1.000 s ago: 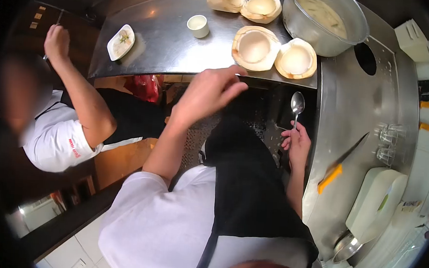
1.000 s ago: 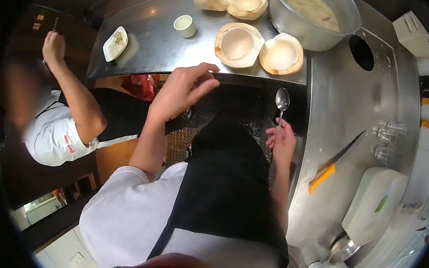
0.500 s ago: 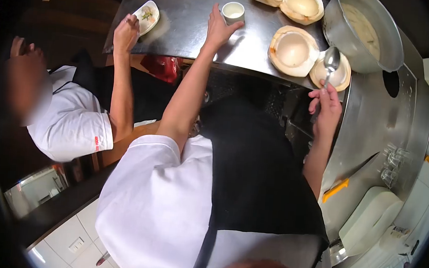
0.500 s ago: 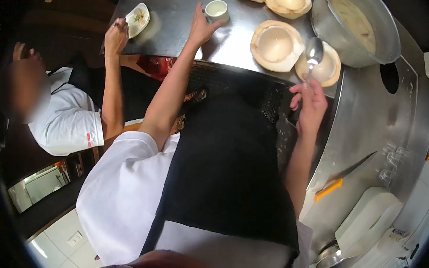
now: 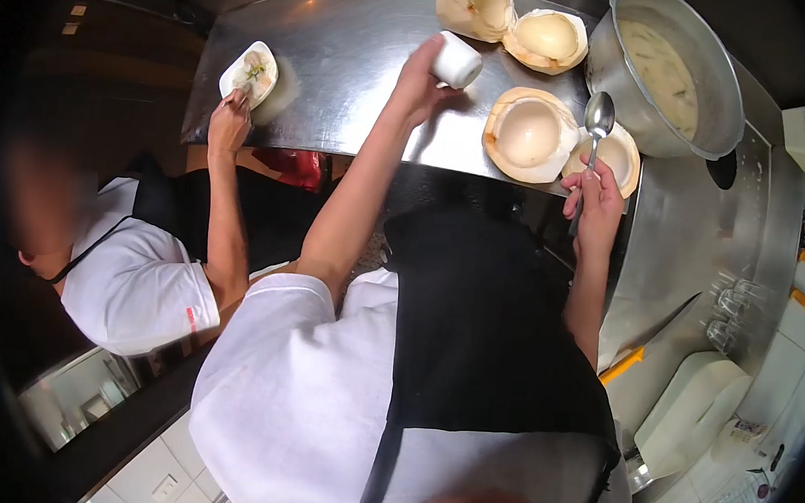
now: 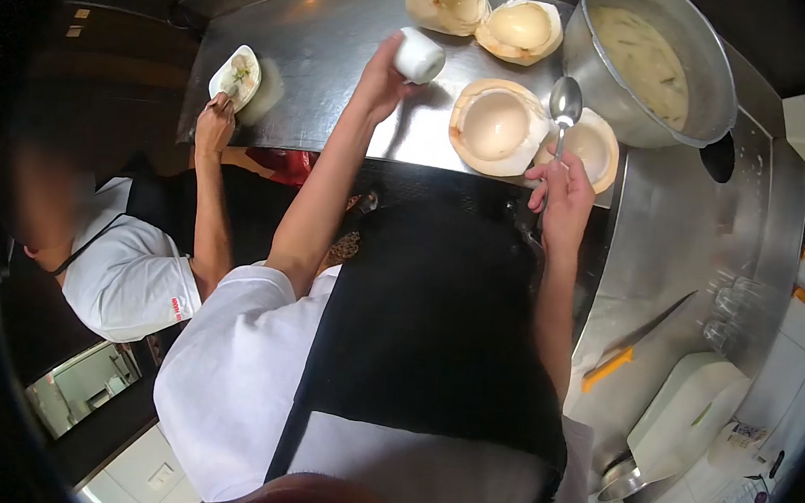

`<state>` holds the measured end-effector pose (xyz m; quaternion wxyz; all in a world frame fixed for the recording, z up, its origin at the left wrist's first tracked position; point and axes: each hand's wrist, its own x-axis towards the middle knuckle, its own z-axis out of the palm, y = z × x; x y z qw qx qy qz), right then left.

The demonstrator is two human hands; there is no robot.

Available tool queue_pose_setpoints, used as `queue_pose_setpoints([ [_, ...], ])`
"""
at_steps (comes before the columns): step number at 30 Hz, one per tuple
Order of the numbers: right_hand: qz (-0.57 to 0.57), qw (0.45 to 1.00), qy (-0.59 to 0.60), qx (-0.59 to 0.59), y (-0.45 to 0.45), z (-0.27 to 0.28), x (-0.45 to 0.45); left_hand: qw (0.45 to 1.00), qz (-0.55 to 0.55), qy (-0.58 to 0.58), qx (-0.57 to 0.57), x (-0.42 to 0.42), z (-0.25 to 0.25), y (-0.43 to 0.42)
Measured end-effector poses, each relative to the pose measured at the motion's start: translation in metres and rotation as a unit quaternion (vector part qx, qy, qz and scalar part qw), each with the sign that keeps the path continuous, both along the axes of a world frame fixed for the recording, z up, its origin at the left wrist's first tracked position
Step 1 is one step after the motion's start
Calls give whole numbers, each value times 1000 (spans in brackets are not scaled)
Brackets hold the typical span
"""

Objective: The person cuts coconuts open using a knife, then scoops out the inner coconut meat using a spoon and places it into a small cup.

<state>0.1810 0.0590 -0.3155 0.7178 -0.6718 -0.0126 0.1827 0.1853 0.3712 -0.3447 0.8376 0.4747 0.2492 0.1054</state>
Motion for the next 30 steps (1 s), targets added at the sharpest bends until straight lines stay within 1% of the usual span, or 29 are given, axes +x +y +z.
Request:
queue_pose_setpoints([
  [1, 6, 1000, -9, -8, -2, 0, 5, 989, -20, -37, -141, 1, -2, -1],
  [2, 11, 1000, -18, -16, -3, 2, 11, 960, -60, -34, -270, 2, -3, 2],
  [3, 16, 999, -26, -23, -3, 3, 14, 952, -65, -47, -296, 2, -5, 0],
  [5, 16, 999, -19, -34, -4, 9, 21, 932, -78, -83, -344, 6, 5, -1],
  [6, 17, 999, -19, -39, -1, 12, 28, 949, -71, -70, -298, 9, 15, -6],
  [9, 48, 998, -35, -2, 7, 14, 42, 935, -94, -121, -319, 11, 24, -10],
  [10, 41, 997, -49, 29, 12, 14, 44, 938, -78, -118, -315, 9, 24, -15],
  [12, 19, 995, -55, 77, 32, 18, 47, 945, -50, -111, -303, 8, 41, -27],
  [13, 6, 993, -60, 101, 41, 22, 48, 951, -43, -111, -284, 8, 48, -32],
  [14, 9, 993, -34, 116, 51, 34, 48, 957, -37, -108, -265, 7, 54, -37],
  [15, 29, 992, -43, 113, 59, 40, 49, 963, -31, -107, -246, 5, 58, -42],
  [16, 50, 991, -54, 110, 66, 46, 51, 968, -48, -121, -214, 4, 59, -43],
  [19, 88, 986, -106, 94, 93, 51, 56, 984, 60, -132, -104, 8, 69, -59],
  [20, 97, 983, -128, 87, 101, 53, 58, 984, 73, -148, -73, 9, 73, -63],
  [23, 104, 983, -102, 111, 113, 57, 58, 978, 34, -189, 76, 9, 70, -52],
  [24, 96, 982, -102, 127, 115, 58, 58, 976, 59, -196, 70, 10, 68, -51],
  [27, 87, 983, -97, 126, 116, 55, 58, 970, 99, -173, 136, 0, 67, -54],
  [30, 141, 981, -60, 118, 106, 58, 60, 947, 130, -97, 276, -8, 58, -44],
])
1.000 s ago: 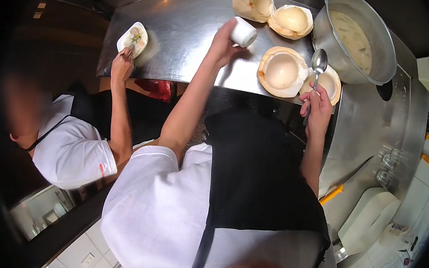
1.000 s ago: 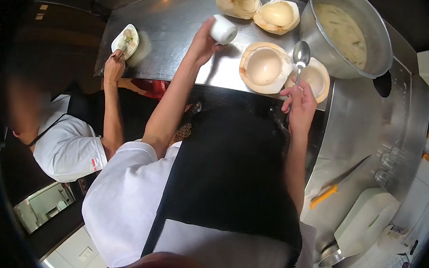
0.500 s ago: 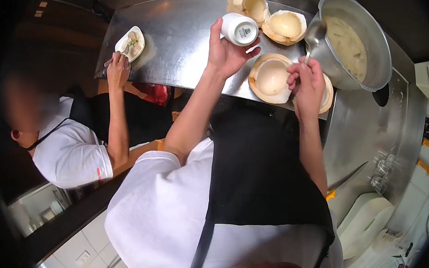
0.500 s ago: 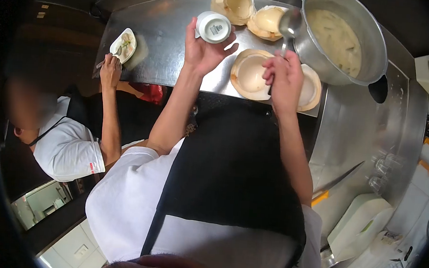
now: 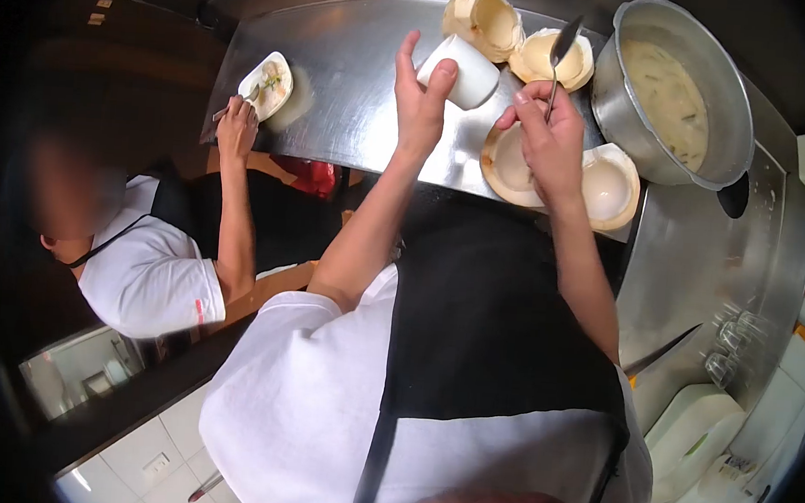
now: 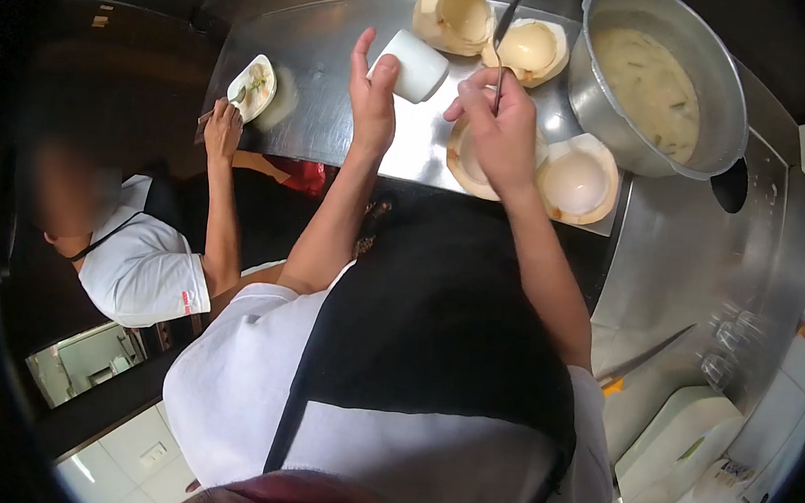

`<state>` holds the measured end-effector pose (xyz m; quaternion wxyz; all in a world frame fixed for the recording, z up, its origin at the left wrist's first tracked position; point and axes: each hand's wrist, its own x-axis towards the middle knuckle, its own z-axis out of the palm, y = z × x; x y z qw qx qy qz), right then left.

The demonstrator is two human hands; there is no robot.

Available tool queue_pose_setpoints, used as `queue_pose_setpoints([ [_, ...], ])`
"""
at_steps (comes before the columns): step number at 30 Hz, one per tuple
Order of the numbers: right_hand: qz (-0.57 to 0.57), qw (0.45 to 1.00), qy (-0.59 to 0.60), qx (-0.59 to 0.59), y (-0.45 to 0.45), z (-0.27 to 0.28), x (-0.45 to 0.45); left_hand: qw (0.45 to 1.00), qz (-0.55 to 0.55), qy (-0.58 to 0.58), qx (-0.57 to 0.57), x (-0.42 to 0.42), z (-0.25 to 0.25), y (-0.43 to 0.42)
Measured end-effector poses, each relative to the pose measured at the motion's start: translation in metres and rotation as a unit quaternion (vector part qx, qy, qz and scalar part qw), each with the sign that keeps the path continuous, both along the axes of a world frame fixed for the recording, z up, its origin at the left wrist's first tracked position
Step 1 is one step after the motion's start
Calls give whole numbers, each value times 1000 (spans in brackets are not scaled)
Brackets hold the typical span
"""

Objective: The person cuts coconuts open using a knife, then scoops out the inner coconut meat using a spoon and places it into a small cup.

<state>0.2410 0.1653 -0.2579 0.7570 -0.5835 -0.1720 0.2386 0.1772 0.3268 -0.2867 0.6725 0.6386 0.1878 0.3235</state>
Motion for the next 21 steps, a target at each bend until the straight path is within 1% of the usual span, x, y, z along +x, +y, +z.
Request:
queue_pose_setpoints([
  [2, 31, 999, 16, -35, -12, 2, 0, 992, 36, 55, 110, -4, -1, 8],
  [4, 75, 993, 39, -86, -31, 6, 4, 969, 74, 91, 219, -5, -7, 18],
  [7, 92, 985, 56, -134, -50, -1, 6, 950, 65, 157, 260, -6, -34, 39],
  [8, 94, 983, 51, -146, -55, -7, 6, 950, 63, 179, 249, -8, -37, 40],
  [11, 42, 990, 79, -109, -67, -19, 0, 939, 50, 237, 246, -13, -59, 50],
  [12, 21, 992, 87, -84, -72, -25, -2, 915, 52, 259, 305, -14, -67, 56],
  [15, -20, 989, 134, -60, -82, -28, -6, 892, 29, 270, 362, -21, -82, 63],
  [18, -58, 984, 170, -19, -86, -22, -8, 887, 22, 257, 384, -26, -94, 65],
  [21, -71, 977, 199, -36, -93, -18, -7, 893, 15, 231, 387, -14, -100, 68],
])
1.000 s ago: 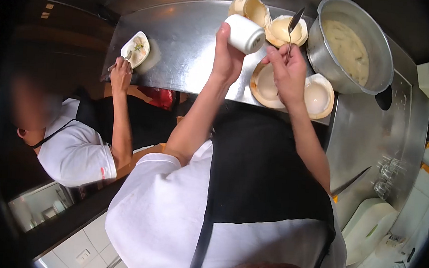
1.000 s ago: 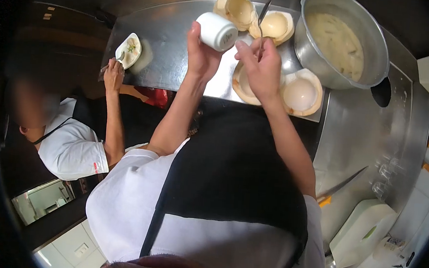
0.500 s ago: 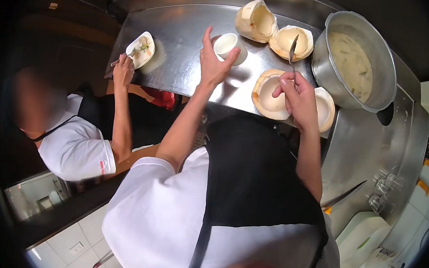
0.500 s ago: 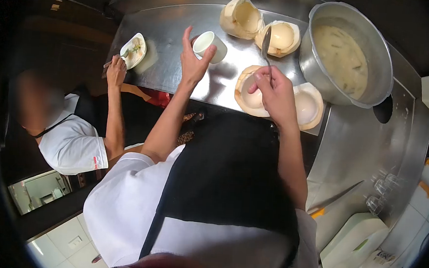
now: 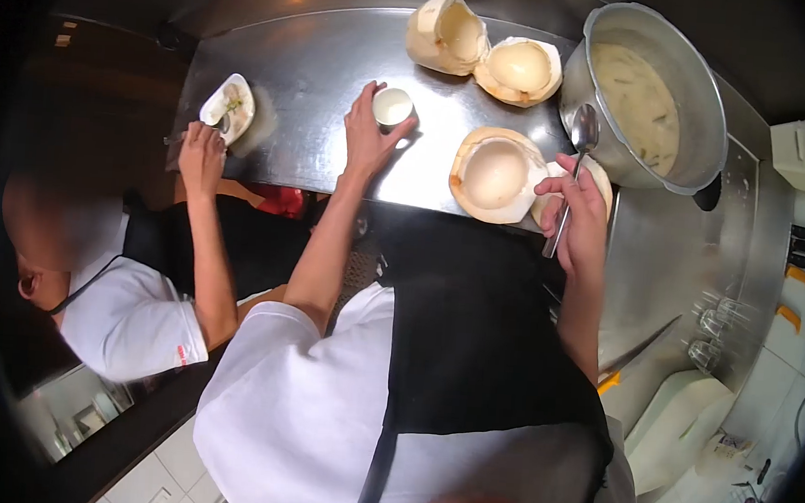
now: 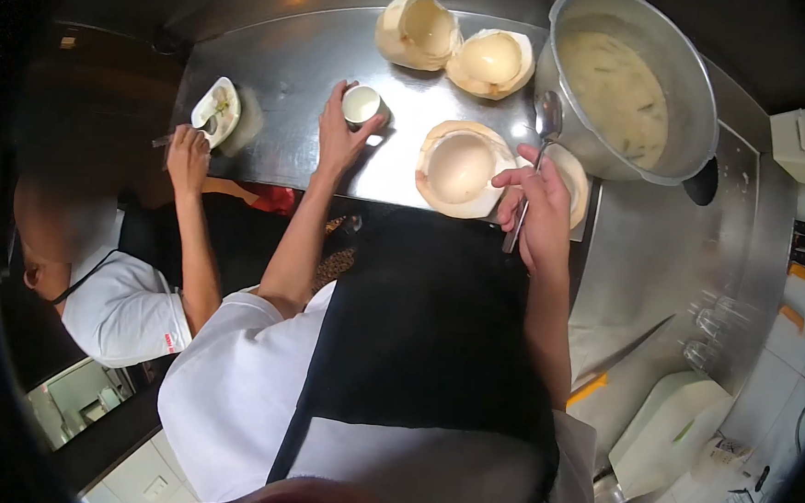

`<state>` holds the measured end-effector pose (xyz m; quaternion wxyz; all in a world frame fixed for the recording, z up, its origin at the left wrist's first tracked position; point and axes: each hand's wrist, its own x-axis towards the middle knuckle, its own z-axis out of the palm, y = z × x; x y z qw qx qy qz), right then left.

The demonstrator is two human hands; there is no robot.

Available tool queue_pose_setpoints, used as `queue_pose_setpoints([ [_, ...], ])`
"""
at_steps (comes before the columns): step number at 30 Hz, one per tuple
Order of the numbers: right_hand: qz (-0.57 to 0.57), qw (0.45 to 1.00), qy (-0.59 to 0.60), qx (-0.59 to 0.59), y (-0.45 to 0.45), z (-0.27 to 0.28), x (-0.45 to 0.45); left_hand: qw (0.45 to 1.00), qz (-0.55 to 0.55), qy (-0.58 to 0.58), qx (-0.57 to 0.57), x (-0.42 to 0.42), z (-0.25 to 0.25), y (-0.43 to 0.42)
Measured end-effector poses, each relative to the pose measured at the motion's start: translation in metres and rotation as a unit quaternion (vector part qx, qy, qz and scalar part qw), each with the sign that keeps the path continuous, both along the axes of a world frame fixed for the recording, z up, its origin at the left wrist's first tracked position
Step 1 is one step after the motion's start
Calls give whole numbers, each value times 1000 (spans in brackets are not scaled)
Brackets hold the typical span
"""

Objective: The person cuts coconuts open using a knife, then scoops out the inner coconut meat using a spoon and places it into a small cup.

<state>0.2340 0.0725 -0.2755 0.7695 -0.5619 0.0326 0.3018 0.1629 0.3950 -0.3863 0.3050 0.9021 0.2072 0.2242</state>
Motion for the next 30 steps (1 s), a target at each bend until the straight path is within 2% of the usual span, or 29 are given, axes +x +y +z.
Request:
queue_pose_setpoints([
  [3, 45, 998, -20, -48, -15, -2, -2, 1000, 11, -11, 18, 3, -5, 1],
  [6, 115, 992, -33, -32, -13, -5, 4, 999, 30, 16, -22, 7, 2, 6],
  [8, 160, 984, -31, -77, -8, 2, 7, 997, -5, 67, -42, 7, 14, 17],
  [10, 173, 979, -53, -94, -3, 4, 6, 992, -5, 34, -121, 6, 18, 33],
  [13, 138, 986, -57, -76, 13, 1, 0, 980, 34, -45, -192, 20, 45, 57],
  [14, 124, 989, -43, -69, 15, -2, -3, 980, 0, -32, -197, 27, 54, 64],
  [16, 163, 984, -41, -65, 15, -1, -4, 972, -52, -14, -227, 56, 61, 69],
  [19, 162, 984, -50, -50, 19, 2, -4, 935, -127, 54, -325, 101, 63, 67],
  [20, 150, 986, -53, -43, 20, 3, -9, 936, -106, 71, -327, 116, 65, 64],
  [22, 121, 987, -79, -74, 27, 12, -8, 934, -64, 115, -332, 142, 61, 56],
  [23, 115, 985, -88, -88, 30, 17, -6, 915, -79, 141, -369, 150, 65, 50],
  [26, 107, 979, -112, -136, 37, 13, 4, 900, -144, 191, -364, 158, 73, 51],
  [28, 129, 968, -125, -177, 40, 11, 18, 899, -165, 178, -365, 160, 62, 59],
  [30, 113, 951, -196, -210, 52, 7, 31, 899, -178, 173, -361, 158, 59, 61],
])
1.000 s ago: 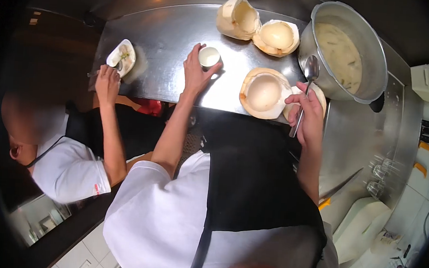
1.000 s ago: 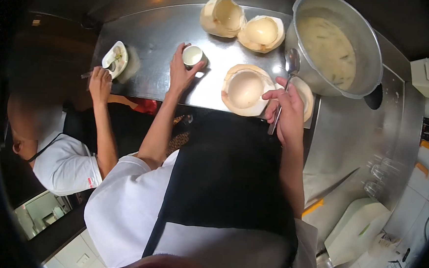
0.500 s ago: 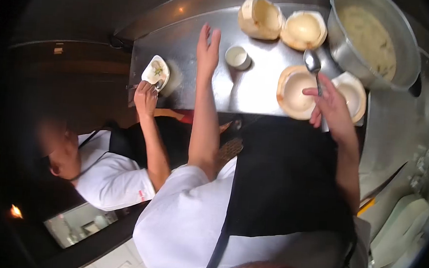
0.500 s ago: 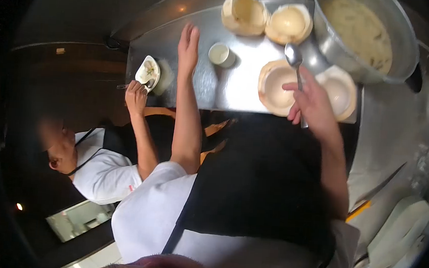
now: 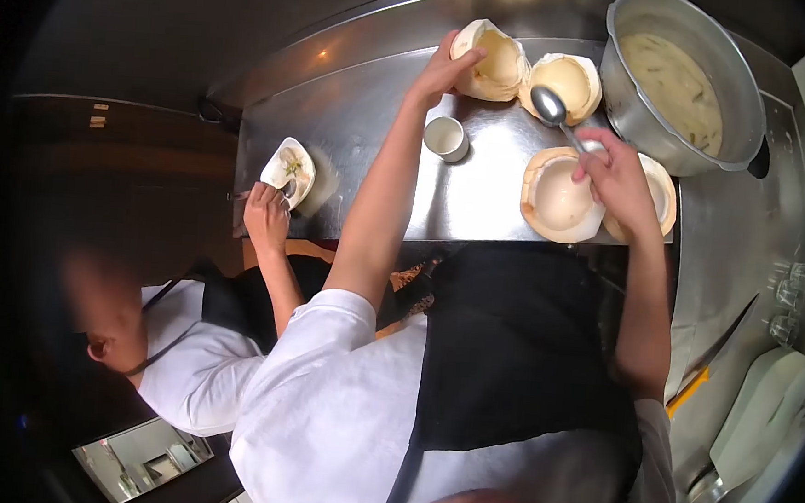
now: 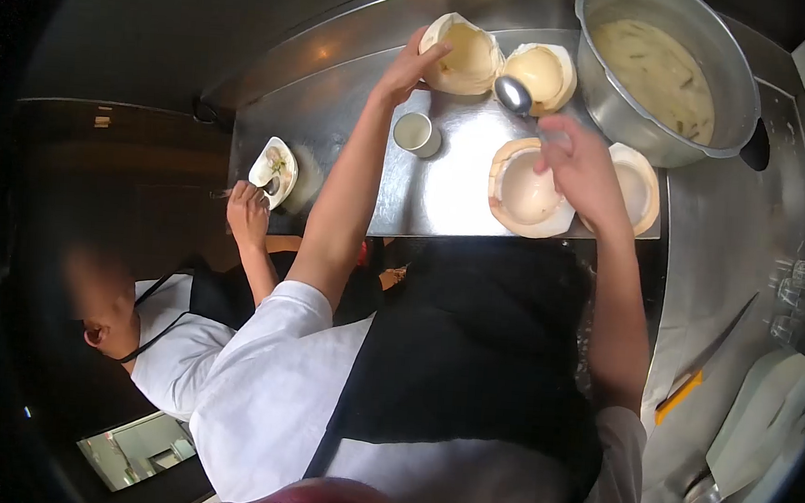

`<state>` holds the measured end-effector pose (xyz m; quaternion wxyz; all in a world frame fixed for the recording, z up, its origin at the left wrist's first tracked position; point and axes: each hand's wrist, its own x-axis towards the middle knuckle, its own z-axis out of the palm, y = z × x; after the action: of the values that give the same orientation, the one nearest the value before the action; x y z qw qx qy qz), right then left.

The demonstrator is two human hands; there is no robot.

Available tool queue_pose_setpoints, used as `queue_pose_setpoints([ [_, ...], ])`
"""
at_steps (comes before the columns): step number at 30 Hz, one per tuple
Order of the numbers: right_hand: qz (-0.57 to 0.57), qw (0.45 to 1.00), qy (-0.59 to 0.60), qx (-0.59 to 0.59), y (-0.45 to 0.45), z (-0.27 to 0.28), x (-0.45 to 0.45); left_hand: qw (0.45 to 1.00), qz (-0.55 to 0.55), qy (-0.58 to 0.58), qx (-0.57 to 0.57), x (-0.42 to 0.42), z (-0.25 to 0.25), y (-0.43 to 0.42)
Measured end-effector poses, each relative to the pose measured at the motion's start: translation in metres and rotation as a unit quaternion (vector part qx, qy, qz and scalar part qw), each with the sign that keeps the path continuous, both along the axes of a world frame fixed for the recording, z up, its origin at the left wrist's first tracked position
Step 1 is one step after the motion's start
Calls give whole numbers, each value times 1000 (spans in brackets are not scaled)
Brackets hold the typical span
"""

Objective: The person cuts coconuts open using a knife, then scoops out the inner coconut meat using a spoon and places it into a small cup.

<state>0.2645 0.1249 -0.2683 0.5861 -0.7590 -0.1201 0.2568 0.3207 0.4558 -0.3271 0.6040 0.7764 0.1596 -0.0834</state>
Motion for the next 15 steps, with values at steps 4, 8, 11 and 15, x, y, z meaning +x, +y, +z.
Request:
queue_pose_setpoints([
  [4, 29, 958, -254, -129, 37, -18, 35, 999, -28, 12, 19, 0, -5, 7],
  [8, 110, 851, -416, -299, 83, -27, 68, 999, -37, 30, -12, -14, 15, 2],
  [11, 137, 784, -491, -354, 105, -30, 83, 999, -33, 2, -11, -14, 8, 3],
  [15, 190, 745, -515, -378, 108, -37, 92, 999, -30, -11, -21, -17, 8, 0],
])
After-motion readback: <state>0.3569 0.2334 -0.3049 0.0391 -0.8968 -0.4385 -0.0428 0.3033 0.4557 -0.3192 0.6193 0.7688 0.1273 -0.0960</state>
